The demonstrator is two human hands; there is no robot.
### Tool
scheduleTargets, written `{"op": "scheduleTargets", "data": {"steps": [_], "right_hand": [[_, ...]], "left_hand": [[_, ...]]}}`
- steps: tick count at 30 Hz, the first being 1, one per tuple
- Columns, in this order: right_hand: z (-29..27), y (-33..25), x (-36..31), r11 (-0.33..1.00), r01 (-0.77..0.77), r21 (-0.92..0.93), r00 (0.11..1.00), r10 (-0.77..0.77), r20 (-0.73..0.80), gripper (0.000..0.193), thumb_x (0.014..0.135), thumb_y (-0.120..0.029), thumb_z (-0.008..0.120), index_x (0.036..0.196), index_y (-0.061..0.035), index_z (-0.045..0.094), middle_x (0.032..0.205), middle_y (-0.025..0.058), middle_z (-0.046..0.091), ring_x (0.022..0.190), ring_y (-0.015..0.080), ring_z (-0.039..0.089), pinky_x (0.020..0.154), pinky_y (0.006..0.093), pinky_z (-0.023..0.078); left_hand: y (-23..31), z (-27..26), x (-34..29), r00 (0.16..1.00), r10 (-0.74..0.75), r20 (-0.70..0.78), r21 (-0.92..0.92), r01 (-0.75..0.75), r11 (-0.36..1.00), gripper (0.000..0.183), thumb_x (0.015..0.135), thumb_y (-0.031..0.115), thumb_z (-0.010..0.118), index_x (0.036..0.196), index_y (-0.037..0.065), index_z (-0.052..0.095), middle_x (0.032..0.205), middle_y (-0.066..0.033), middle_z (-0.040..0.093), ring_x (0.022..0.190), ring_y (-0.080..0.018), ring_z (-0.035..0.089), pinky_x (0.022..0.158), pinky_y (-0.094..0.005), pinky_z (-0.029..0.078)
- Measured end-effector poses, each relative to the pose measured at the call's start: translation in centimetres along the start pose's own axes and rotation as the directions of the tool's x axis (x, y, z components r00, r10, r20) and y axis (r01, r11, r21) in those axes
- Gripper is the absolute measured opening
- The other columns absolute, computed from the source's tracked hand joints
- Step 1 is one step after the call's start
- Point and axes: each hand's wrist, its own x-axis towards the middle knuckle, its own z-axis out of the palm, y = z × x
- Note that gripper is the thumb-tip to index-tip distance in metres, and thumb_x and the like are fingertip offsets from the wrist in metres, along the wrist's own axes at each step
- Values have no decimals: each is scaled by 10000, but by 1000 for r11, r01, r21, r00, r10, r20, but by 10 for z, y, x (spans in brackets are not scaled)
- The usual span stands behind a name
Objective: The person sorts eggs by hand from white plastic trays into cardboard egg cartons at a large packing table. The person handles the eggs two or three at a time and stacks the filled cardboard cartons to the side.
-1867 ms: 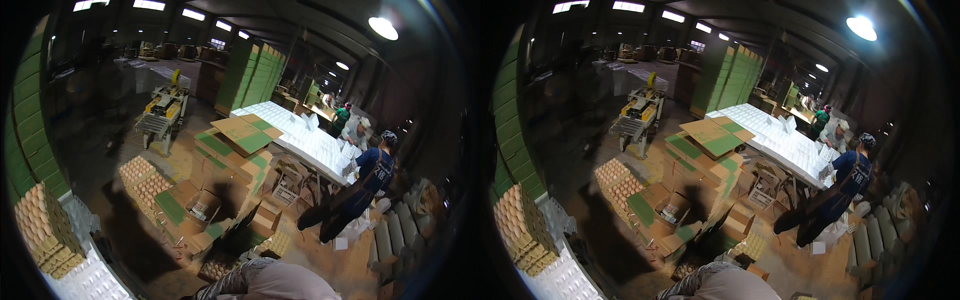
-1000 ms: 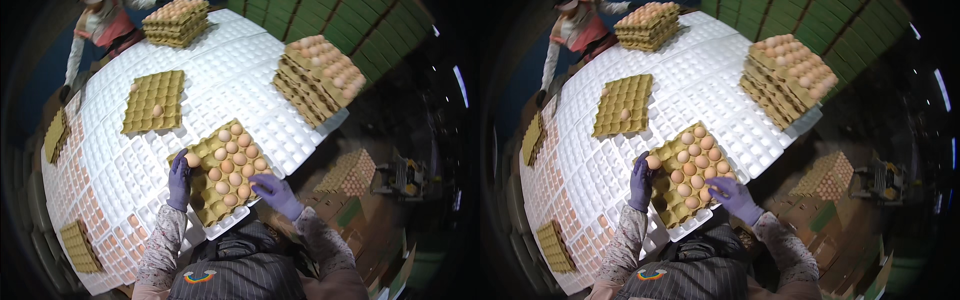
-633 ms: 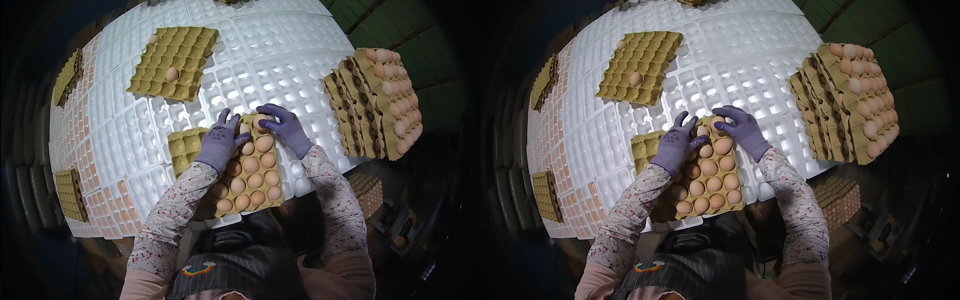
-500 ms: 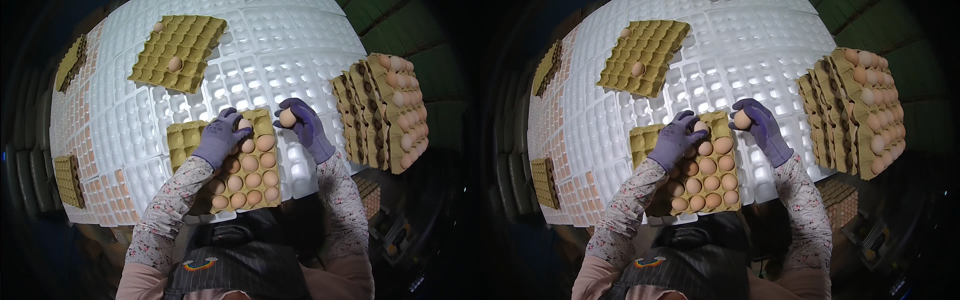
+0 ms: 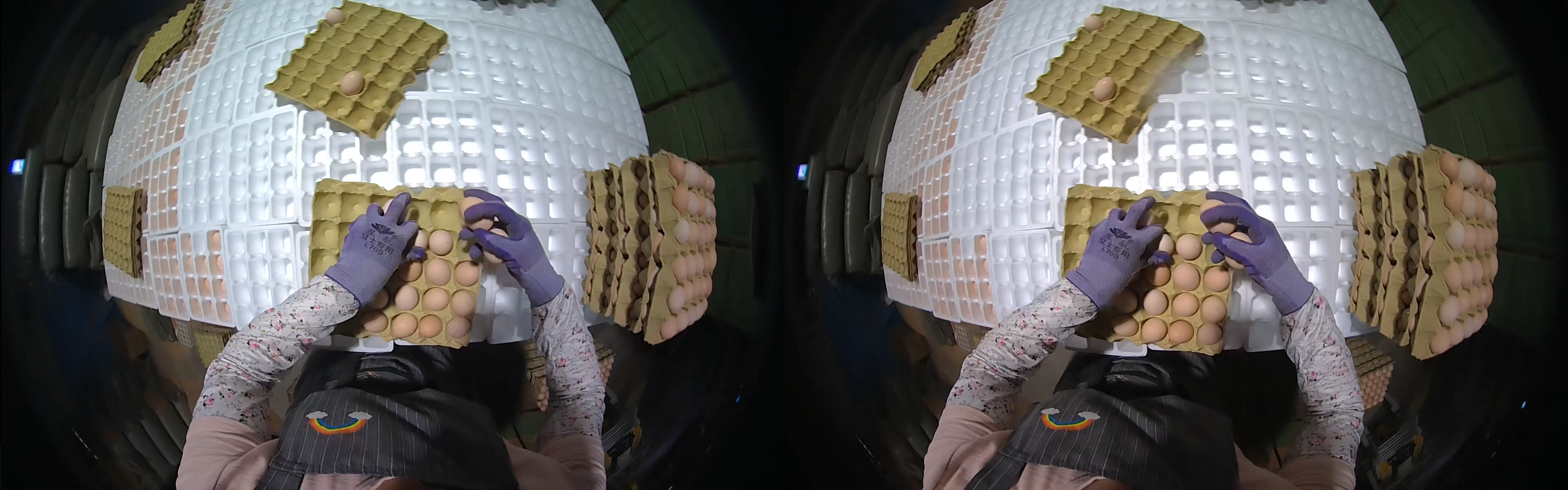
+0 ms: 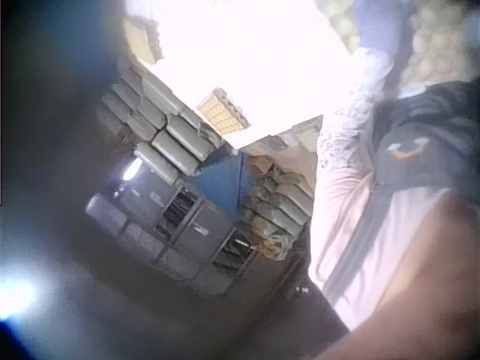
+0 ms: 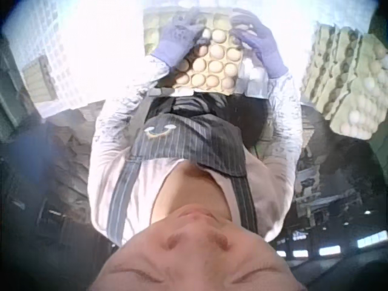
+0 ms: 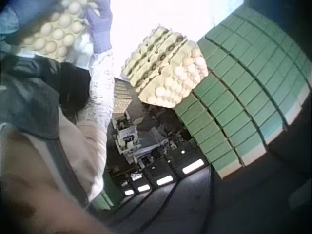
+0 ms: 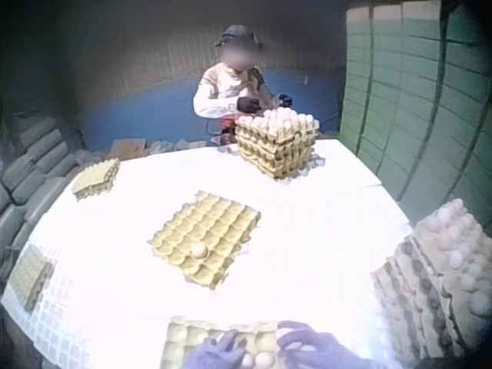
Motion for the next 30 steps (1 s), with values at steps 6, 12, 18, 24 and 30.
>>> {"op": "scheduleTargets", "data": {"steps": [6,12,18,24,30], "right_hand": [[43,27,17,107,247,-963,944,-251,215,363,729,-316,755,1002,-101,652,1410,102,480,1058,327,533,854,409,493],[91,-2,9,839,-16,-545,968,-124,-219,332,739,-126,711,1045,2,697,1372,164,499,1268,281,486,1015,417,421],[281,-9,86,908,127,-400,990,-140,-5,351,713,-141,770,1045,-37,724,1335,171,518,1226,299,517,1011,391,413],[405,11,206,319,370,-873,841,-513,169,381,779,-338,753,1093,-135,677,1361,128,500,1047,324,566,833,418,513],[455,27,248,272,317,-909,943,-188,273,337,882,-258,619,1218,-230,621,1383,133,483,1049,335,593,843,438,527]], "left_hand": [[-45,13,-103,993,38,-109,-745,-107,659,419,846,334,712,1202,120,657,1398,-214,423,1266,-347,474,1014,-401,432],[-155,-17,-212,817,-506,-277,-681,205,703,397,835,261,734,1183,86,658,1378,-165,448,1247,-306,487,1017,-389,429],[-324,-64,-229,575,-489,-655,-201,492,847,426,836,316,717,1200,106,646,1379,-168,450,1224,-340,500,984,-421,453],[-386,-80,-192,765,-282,-578,-73,296,952,351,864,249,682,1200,155,638,1358,-162,468,1119,-340,570,916,-423,490],[-427,-124,-148,871,-324,-368,-126,298,946,403,899,334,600,1279,201,595,1273,-129,566,1126,-306,586,956,-408,484]]}}
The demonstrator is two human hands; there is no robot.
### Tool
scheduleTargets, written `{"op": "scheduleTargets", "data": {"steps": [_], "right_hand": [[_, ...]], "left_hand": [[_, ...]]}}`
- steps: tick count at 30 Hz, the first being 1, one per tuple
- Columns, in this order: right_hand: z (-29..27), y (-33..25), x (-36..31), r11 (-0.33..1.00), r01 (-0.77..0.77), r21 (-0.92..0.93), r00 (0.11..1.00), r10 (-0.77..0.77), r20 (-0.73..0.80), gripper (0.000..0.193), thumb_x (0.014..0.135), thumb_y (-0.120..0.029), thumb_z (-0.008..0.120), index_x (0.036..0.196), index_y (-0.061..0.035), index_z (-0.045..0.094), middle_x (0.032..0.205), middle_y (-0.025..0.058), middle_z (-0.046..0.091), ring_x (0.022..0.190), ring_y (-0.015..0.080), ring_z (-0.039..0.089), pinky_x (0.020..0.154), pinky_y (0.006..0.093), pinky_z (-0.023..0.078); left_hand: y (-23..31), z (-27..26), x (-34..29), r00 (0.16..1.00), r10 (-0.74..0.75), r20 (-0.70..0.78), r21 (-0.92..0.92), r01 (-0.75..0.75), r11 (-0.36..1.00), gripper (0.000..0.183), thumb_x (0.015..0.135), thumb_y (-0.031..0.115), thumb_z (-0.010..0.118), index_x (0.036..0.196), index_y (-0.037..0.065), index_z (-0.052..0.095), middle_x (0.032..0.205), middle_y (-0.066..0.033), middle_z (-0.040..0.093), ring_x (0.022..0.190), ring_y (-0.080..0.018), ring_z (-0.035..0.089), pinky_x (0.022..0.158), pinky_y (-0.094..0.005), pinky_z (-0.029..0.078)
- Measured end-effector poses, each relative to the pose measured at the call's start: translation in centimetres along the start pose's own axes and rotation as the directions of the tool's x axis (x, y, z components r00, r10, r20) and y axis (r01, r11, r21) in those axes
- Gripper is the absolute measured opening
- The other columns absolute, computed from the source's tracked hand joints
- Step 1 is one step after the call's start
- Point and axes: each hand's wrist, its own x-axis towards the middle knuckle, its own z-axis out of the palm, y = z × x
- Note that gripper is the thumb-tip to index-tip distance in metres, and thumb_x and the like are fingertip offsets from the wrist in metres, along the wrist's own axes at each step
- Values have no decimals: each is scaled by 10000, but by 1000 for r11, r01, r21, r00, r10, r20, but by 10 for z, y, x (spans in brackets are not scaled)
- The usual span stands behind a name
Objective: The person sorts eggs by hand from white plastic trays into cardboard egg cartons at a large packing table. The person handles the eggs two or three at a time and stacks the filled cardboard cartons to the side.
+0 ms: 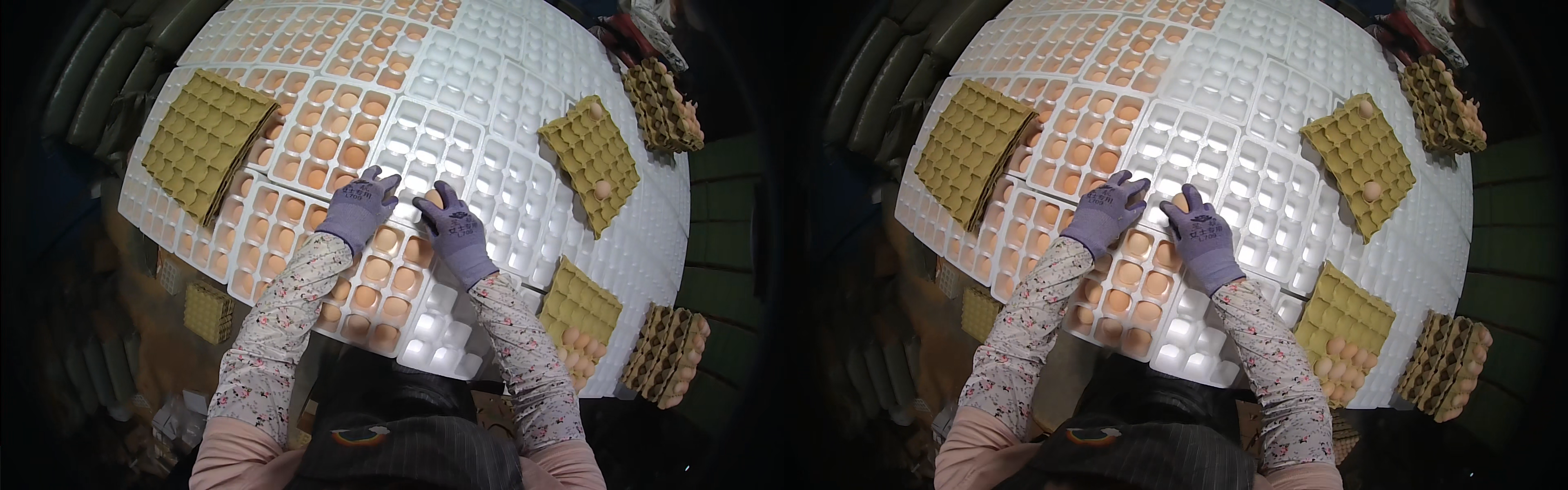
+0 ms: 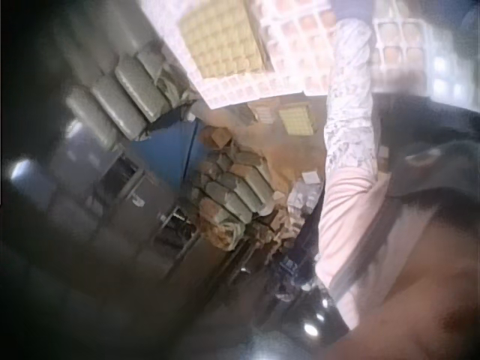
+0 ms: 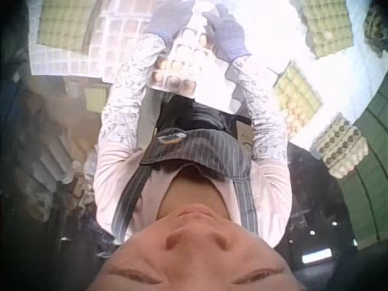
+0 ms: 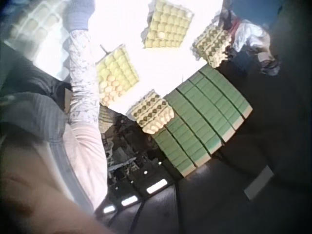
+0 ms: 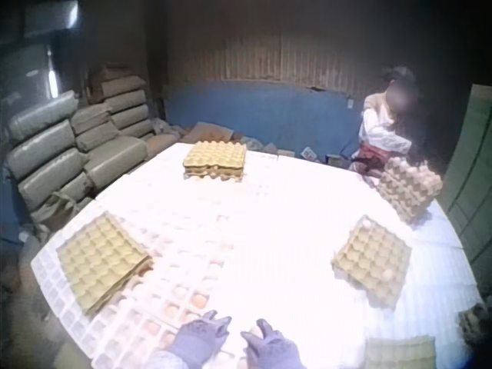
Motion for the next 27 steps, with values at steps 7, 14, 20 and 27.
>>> {"op": "scheduleTargets", "data": {"steps": [7,14,20,27], "right_hand": [[6,-17,48,813,-124,569,946,270,-180,325,911,-173,589,1236,-169,599,1060,123,607,950,302,593,828,430,482],[8,25,13,630,43,775,866,363,-343,421,933,28,457,1343,-42,522,1237,102,599,1165,182,564,982,286,433],[-43,-20,-152,645,1,765,991,100,-87,302,911,-77,608,1212,-88,619,1122,115,638,1055,286,612,893,366,497],[-111,113,-333,887,-287,361,834,417,-360,268,824,-140,705,1083,-83,665,1027,100,667,967,291,633,859,403,508]], "left_hand": [[-22,3,58,949,69,-308,-449,-209,869,365,903,226,576,1236,81,612,1244,-140,587,1159,-324,562,971,-385,462],[-11,58,81,891,323,-320,166,-283,945,414,955,201,481,1359,115,496,1334,-74,537,1322,-276,418,1165,-491,201],[-27,53,78,857,333,-393,117,-313,943,365,944,169,517,1296,83,561,1312,-125,551,1279,-338,444,1125,-469,269],[230,89,-60,727,686,36,-318,-642,698,364,831,73,682,1192,105,651,1143,-96,647,1200,-312,539,1073,-440,395]]}}
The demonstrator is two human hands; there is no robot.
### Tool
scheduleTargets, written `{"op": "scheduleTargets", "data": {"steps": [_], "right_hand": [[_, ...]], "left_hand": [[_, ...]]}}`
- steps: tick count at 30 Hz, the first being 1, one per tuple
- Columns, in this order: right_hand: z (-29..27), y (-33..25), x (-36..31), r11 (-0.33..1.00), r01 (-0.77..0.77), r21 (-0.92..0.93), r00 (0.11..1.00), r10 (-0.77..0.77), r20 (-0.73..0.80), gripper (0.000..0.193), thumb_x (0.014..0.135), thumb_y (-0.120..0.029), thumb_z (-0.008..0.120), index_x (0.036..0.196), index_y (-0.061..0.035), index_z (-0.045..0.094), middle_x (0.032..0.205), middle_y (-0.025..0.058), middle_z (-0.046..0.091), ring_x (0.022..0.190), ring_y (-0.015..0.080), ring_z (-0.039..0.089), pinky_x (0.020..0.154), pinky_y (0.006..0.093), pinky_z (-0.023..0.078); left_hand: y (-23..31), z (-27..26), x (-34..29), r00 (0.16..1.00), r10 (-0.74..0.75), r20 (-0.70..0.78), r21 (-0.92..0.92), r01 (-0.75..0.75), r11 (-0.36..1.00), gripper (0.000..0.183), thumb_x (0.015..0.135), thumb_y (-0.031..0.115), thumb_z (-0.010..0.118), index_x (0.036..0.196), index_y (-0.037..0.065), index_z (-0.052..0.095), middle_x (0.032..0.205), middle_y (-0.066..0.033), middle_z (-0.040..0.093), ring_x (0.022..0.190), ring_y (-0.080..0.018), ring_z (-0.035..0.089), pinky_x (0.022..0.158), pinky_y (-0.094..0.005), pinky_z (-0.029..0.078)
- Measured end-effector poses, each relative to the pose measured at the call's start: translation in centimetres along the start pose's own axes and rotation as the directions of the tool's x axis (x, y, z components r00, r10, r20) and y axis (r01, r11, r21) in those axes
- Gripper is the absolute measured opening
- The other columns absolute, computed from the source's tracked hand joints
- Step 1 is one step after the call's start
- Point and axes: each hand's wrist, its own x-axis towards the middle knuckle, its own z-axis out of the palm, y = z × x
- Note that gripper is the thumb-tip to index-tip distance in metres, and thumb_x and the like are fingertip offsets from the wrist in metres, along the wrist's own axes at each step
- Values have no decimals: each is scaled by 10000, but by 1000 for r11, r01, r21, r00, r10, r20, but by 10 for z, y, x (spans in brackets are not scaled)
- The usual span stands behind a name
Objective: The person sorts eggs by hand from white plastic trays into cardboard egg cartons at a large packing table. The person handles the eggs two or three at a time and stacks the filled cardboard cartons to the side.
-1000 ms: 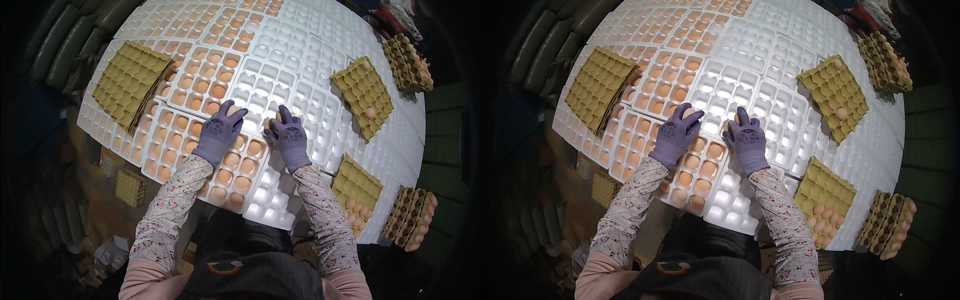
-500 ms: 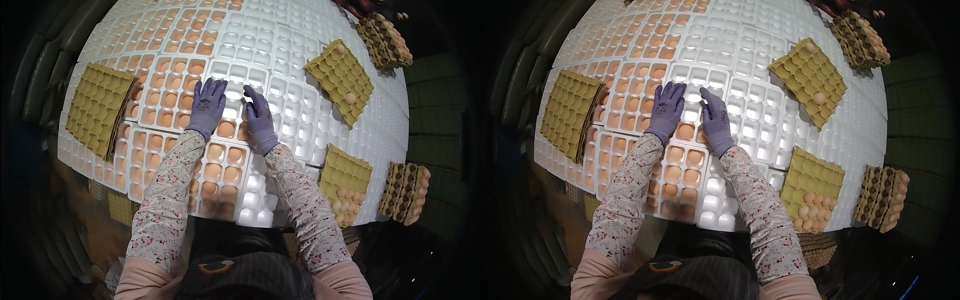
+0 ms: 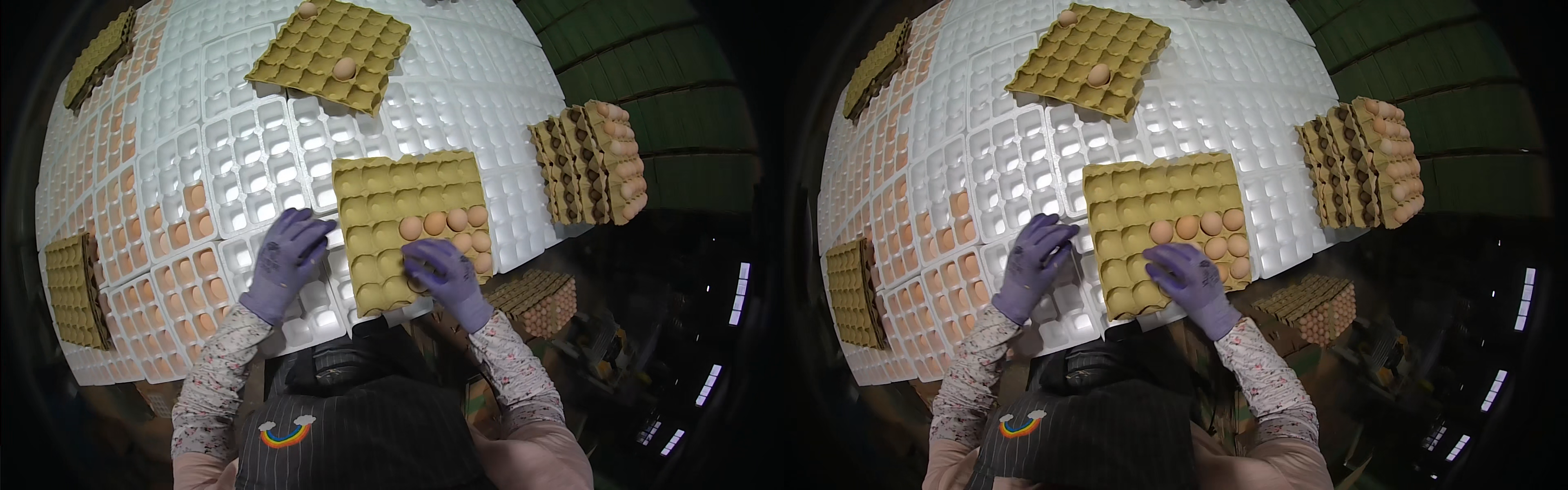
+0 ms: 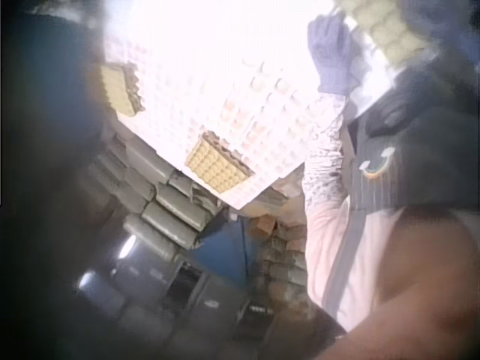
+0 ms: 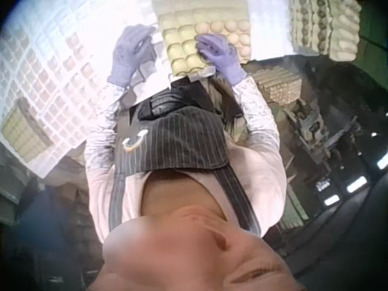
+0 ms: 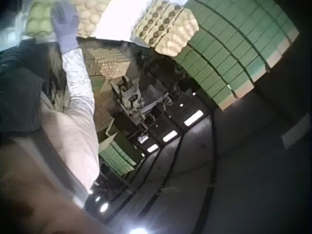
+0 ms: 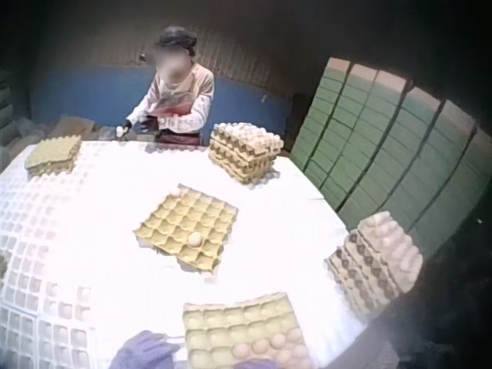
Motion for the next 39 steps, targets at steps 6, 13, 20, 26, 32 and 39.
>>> {"op": "scheduleTargets", "data": {"steps": [6,13,20,26,32,39], "right_hand": [[-31,105,41,906,281,-317,959,-257,117,386,836,-211,697,1208,-121,643,1148,120,632,1111,299,583,965,406,474],[-65,118,46,951,-89,297,956,-3,294,317,877,-321,648,1077,-75,653,1066,106,567,960,236,605,840,396,480],[-60,87,37,950,217,-222,803,-44,595,370,843,-340,662,1097,-80,595,1038,112,553,872,277,615,775,409,482],[-92,107,16,685,-407,605,827,-4,561,399,801,-65,681,1183,-88,568,1304,107,517,1052,219,612,879,344,517],[-48,85,-24,760,531,-374,791,-287,541,456,708,-329,745,1073,-87,620,1324,105,524,848,282,550,705,384,495],[-71,86,-16,738,-414,533,894,218,392,487,975,-438,494,1258,-46,553,1158,108,605,922,221,606,748,347,512]], "left_hand": [[61,112,55,997,51,61,190,-61,980,471,846,250,678,1290,127,576,1234,-91,598,1269,-314,478,1140,-472,295],[67,90,49,908,-384,170,-687,388,615,309,970,243,550,1209,52,599,1049,-90,622,967,-227,625,861,-351,508],[106,117,37,912,-327,246,295,251,922,472,804,376,728,1145,84,582,1225,-164,507,982,-340,620,811,-425,522],[109,82,29,768,-425,479,-754,608,250,448,819,266,722,1211,122,559,1178,-155,558,1038,-340,592,841,-414,521],[140,123,13,922,-224,315,540,20,841,387,793,246,645,1173,182,606,1369,-101,455,1006,-284,542,820,-393,496],[111,89,-5,920,-348,183,-282,388,878,478,859,400,687,1187,60,617,1300,-115,498,1126,-264,534,893,-365,472]]}}
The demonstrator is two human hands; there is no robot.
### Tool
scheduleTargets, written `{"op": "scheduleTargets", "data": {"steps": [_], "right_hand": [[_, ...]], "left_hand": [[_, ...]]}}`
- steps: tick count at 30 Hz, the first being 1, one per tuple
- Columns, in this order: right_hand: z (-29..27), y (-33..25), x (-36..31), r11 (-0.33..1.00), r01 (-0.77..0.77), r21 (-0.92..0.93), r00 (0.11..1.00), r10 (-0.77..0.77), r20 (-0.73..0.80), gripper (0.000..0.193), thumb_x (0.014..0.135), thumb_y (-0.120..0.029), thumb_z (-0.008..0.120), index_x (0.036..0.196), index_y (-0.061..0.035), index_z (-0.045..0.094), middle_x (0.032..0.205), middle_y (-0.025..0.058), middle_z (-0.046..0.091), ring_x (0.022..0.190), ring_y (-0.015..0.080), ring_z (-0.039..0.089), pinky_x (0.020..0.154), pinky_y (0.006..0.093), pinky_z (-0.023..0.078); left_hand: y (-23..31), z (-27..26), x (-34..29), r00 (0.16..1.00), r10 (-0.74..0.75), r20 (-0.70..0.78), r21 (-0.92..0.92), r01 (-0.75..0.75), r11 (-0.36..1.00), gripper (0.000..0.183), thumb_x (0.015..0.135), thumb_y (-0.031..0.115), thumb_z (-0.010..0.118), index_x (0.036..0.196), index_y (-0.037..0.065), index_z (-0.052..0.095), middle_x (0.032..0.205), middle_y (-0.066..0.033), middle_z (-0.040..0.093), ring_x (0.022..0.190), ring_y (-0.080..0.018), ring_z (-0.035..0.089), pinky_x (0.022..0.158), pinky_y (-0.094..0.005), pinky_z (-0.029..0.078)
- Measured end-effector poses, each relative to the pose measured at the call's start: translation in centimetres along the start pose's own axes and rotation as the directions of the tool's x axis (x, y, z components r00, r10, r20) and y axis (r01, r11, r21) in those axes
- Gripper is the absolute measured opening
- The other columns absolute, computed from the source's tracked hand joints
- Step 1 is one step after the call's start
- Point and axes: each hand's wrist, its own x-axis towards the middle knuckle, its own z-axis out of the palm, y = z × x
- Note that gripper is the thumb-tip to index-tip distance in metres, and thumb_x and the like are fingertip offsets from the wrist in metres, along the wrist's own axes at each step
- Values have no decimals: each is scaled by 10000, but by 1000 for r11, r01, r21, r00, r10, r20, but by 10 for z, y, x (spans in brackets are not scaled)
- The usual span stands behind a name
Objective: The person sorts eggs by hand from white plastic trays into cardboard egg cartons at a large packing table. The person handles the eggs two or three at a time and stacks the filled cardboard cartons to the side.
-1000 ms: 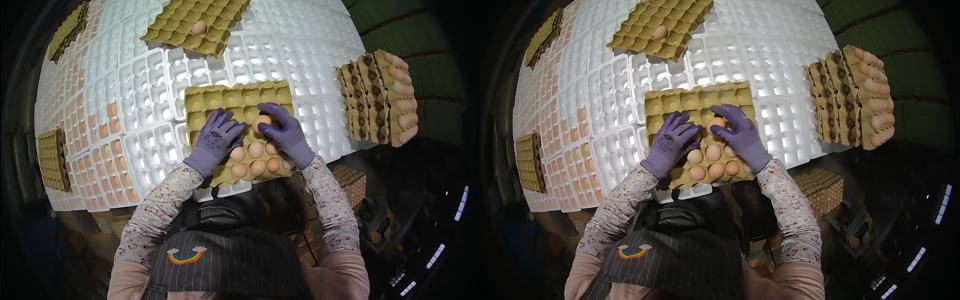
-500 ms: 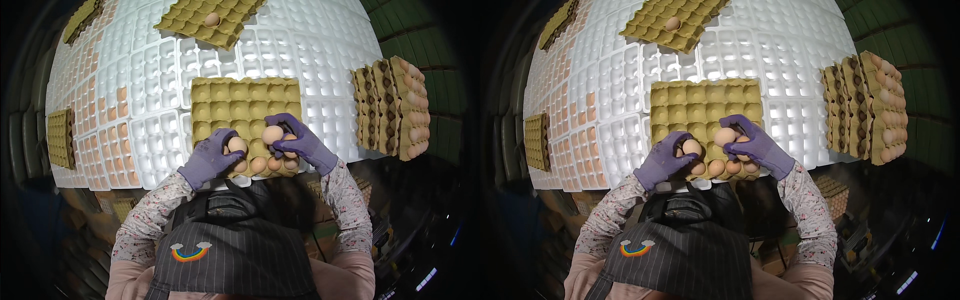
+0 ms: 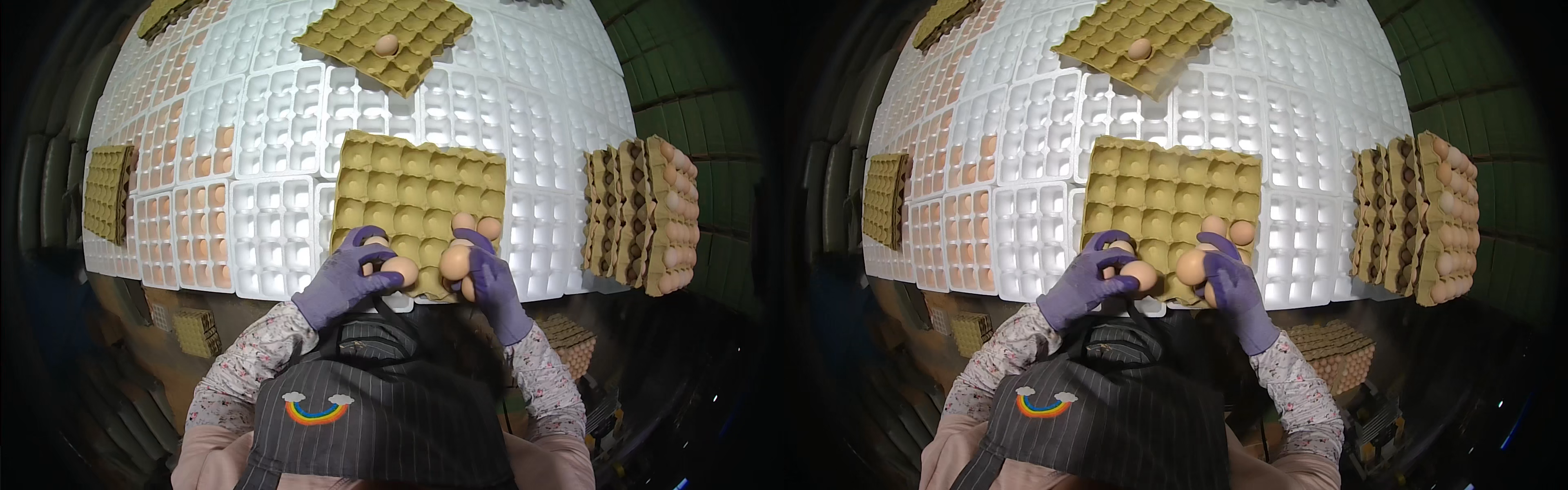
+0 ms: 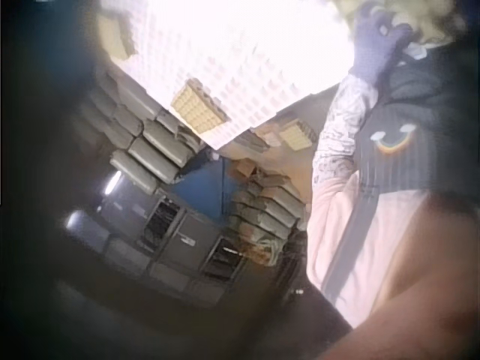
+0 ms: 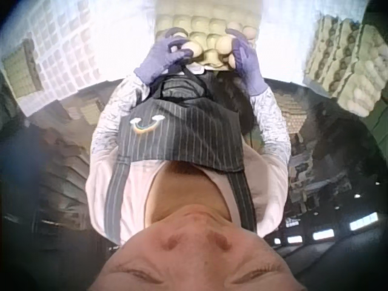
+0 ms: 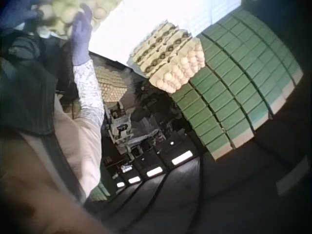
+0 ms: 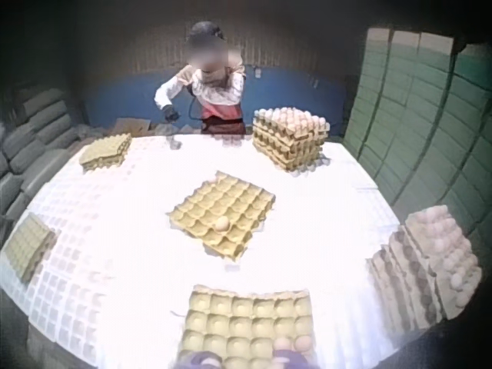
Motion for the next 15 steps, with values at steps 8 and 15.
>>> {"op": "scheduleTargets", "data": {"steps": [8,15], "right_hand": [[105,-99,65,894,-249,372,957,168,238,681,1033,-552,200,1314,-17,516,1101,85,633,860,158,612,763,279,515],[227,-80,201,899,-319,298,937,252,243,503,996,-426,511,1282,-14,548,1073,81,638,746,149,634,643,268,531]], "left_hand": [[-33,-86,-54,947,-271,175,-779,302,550,688,1005,588,299,1330,18,506,1080,-66,635,978,-135,596,829,-293,502],[-122,-242,-57,754,-348,-557,-32,399,916,423,790,284,776,1136,80,642,1332,-138,456,1188,-301,519,942,-394,479]]}}
